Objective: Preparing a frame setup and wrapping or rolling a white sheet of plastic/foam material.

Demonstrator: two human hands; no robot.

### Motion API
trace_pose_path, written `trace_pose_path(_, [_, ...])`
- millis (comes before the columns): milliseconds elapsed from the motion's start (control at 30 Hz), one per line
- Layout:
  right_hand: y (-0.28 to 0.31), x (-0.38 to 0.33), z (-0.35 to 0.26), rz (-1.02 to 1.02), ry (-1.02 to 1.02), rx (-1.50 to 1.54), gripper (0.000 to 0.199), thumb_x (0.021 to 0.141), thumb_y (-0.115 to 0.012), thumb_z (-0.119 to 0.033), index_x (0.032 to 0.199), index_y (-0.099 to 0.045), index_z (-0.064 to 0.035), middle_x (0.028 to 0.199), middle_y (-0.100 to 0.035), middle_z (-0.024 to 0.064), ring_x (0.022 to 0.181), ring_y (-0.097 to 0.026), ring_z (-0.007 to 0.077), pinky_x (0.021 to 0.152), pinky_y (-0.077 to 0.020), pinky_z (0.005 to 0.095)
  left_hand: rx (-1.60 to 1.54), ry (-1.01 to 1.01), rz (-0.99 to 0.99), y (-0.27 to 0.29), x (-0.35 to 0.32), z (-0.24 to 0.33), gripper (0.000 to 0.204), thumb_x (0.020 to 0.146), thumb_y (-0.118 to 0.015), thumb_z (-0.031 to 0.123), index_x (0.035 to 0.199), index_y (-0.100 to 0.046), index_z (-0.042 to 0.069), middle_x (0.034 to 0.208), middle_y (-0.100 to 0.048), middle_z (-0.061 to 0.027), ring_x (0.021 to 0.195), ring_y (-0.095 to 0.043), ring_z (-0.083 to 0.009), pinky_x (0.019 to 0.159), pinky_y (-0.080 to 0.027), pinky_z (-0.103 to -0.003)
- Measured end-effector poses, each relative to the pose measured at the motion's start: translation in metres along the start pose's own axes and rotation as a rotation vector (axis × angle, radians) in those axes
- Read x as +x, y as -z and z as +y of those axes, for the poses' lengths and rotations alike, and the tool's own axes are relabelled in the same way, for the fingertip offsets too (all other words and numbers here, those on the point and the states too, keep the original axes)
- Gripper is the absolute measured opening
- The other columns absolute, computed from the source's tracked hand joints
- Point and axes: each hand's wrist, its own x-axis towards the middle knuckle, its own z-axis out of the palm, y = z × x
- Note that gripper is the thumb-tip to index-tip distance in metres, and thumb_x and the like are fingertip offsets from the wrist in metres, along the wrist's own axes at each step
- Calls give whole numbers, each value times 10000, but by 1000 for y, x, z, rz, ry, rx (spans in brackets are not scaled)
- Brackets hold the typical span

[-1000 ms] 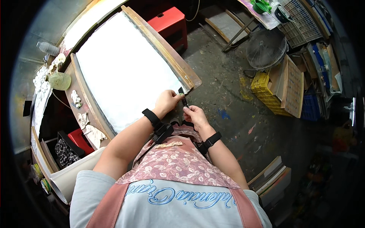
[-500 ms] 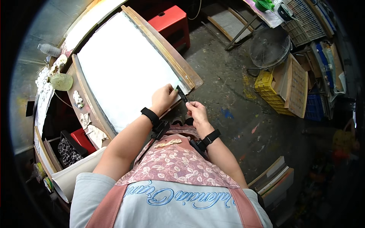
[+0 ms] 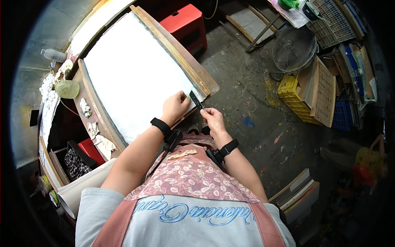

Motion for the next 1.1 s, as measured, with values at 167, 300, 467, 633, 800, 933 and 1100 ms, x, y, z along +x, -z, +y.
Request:
trace_pose_path(167, [-2,3,12,54,100,54,67,753,-603,-69,755,-566,-13,599,-475,-48,501,-380,29,448,-302,176,3,-24,20,-2,0,-1,250,738,-514,279,746,-546,31,672,-574,-154,659,-557,-320,594,-431,-381])
trace_pose_path(300, [-2,4,17,98,158,64,70,750,-607,-72,747,-570,-13,597,-475,-51,491,-367,26,434,-289,175,5,-2,4,0,-1,0,247,742,-510,278,752,-548,34,675,-575,-154,661,-557,-321,597,-431,-381])
trace_pose_path(467, [6,8,14,120,186,1,76,741,-615,-72,729,-574,-9,596,-476,-52,501,-369,27,449,-297,179,12,-1,-9,1,0,-1,247,746,-508,277,757,-547,33,682,-576,-157,669,-556,-323,604,-432,-383])
trace_pose_path(633, [29,13,-5,81,207,-79,72,738,-615,-78,728,-583,-13,602,-493,-44,517,-400,35,469,-324,184,0,-40,6,-1,0,-5,263,738,-525,283,745,-539,20,651,-565,-153,625,-556,-301,575,-428,-362])
trace_pose_path(800, [43,6,-19,7,48,-73,106,749,-615,-116,744,-576,-18,603,-493,-34,512,-398,41,474,-314,182,-8,-26,-25,2,-1,-1,225,744,-515,256,758,-537,32,666,-568,-145,644,-558,-299,589,-432,-369])
trace_pose_path(933, [79,-14,-9,77,-39,-58,104,759,-611,-139,758,-571,-43,599,-479,-46,506,-419,45,471,-321,180,29,-229,171,-11,-16,-3,139,725,-529,152,838,-546,72,771,-551,-110,715,-550,-268,618,-442,-360])
trace_pose_path(1100, [106,-33,-5,122,-49,-13,105,760,-616,-158,747,-567,-66,599,-486,-47,498,-429,47,475,-334,174,149,-397,287,-21,-21,14,276,672,-568,111,947,-550,96,903,-507,-87,823,-507,-260,673,-437,-338])
